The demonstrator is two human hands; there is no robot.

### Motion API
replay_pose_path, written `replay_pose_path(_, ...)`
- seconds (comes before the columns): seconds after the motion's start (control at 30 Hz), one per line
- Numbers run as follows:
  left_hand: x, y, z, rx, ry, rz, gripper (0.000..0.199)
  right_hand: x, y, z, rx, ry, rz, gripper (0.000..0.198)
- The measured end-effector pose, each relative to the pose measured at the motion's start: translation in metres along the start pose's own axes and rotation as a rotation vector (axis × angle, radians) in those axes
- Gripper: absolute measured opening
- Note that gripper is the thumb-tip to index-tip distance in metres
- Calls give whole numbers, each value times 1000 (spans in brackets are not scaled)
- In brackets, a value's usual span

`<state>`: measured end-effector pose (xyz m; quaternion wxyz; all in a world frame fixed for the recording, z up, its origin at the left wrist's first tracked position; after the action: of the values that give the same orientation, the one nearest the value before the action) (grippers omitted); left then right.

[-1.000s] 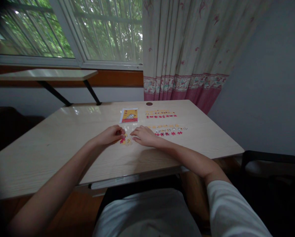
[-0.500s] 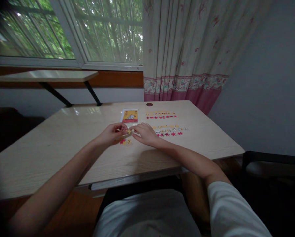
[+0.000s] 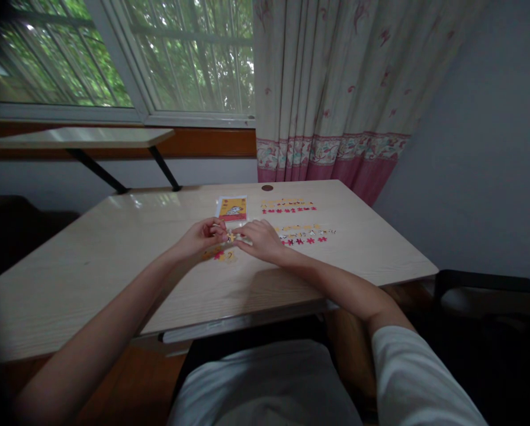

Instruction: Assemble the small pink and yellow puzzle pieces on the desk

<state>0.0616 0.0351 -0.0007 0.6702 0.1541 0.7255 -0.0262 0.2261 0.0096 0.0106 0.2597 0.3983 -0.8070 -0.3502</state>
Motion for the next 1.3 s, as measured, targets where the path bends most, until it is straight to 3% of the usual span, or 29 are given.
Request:
replay_pose_path(0.23,-8,-1,-4,22,130,54,40,-6,1,-6,-73,-16,-20,24)
replay_pose_path(0.4,-11,-7,-11,64,356,55,29,-18,5,-25,-219,-40,-57,23)
replay_pose_path(0.63,-6,-15,-24,303,702,26,33,-30,6,-55,-360,-53,-50,21)
replay_pose_path(0.93,5,-13,-21,392,815,122,32,-25,4,-56,-354,-54,-100,21)
replay_pose_path(1.17,2,-12,-21,365,747,149,27,-35,6,-56,-213,-60,12,24)
replay_pose_path(1.3,2,-13,-20,359,713,129,28,-58,7,-66,-126,-56,52,24)
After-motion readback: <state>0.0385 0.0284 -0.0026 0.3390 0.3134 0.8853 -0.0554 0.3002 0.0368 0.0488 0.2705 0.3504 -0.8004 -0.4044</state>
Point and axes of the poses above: each hand's wrist, its own y-axis towards the middle knuckle, its own z-axis out of the palm, x = y × z, the point moved 5 cm from there along y, towards the middle knuckle, and after that the axes turned 9 degrees about -x, right-handed, at the moved point
